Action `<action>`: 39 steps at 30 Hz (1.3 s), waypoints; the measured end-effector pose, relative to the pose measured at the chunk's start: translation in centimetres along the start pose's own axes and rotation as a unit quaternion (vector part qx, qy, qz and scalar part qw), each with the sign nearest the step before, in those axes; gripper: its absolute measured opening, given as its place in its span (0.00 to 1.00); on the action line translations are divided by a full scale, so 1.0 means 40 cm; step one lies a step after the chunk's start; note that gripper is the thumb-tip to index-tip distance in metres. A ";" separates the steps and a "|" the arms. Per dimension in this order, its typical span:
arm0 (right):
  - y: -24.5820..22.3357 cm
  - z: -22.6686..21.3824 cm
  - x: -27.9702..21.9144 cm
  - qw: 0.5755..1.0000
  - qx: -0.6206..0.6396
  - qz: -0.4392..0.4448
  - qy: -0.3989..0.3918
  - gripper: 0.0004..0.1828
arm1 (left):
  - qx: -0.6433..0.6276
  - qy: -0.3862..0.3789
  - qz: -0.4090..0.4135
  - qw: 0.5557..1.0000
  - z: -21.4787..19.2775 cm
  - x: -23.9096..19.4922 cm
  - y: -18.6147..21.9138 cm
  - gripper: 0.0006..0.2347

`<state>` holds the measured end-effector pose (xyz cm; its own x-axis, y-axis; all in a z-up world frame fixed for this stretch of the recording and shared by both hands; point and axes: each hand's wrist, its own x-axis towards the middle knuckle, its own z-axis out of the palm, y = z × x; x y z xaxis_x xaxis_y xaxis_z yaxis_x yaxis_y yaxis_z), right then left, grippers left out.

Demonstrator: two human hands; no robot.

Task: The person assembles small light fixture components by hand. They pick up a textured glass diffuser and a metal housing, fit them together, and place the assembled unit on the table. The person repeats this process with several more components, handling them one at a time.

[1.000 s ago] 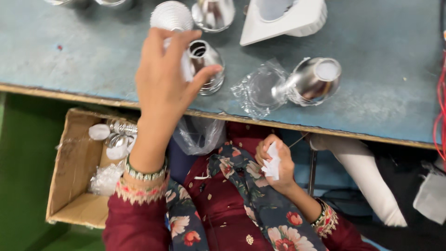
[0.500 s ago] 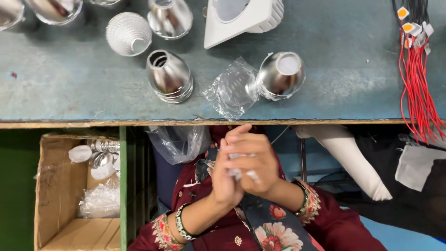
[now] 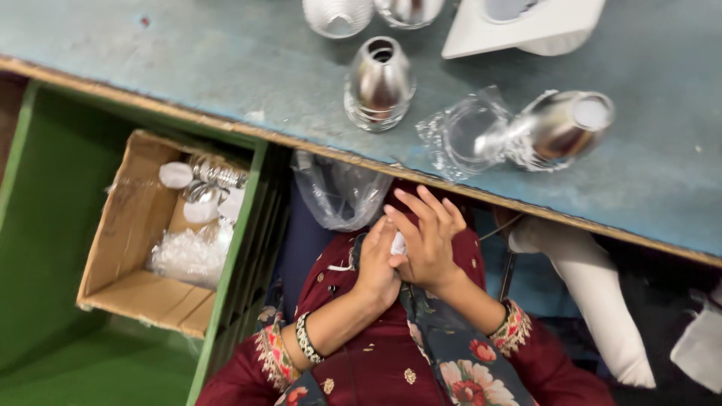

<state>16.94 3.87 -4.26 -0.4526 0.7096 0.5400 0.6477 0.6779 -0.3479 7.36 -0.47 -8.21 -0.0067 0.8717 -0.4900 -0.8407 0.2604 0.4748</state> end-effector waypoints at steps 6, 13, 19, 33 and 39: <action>0.027 -0.015 -0.025 0.988 0.149 0.002 0.049 0.32 | -0.036 -0.089 0.200 0.975 -0.220 0.213 0.097 0.18; 0.096 -0.085 -0.020 0.981 0.105 0.037 0.162 0.22 | 0.380 0.068 0.052 0.921 -0.424 0.565 0.118 0.20; 0.206 -0.165 -0.021 0.950 0.077 0.117 0.280 0.40 | 0.847 -0.168 0.051 0.502 -0.447 0.579 0.001 0.21; 0.306 -0.185 0.090 0.935 0.154 0.248 0.204 0.50 | 0.927 -0.207 -0.110 0.292 -0.254 0.417 0.070 0.16; 0.299 -0.183 0.095 0.931 0.163 0.241 0.220 0.49 | 0.781 -0.326 0.086 0.526 0.058 0.145 0.366 0.19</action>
<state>27.45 13.27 -0.75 0.1831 0.8477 0.4979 0.4574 0.3748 -0.8064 -3.72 9.37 -2.40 0.6051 0.7629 -0.2277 0.6146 -0.2659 0.7427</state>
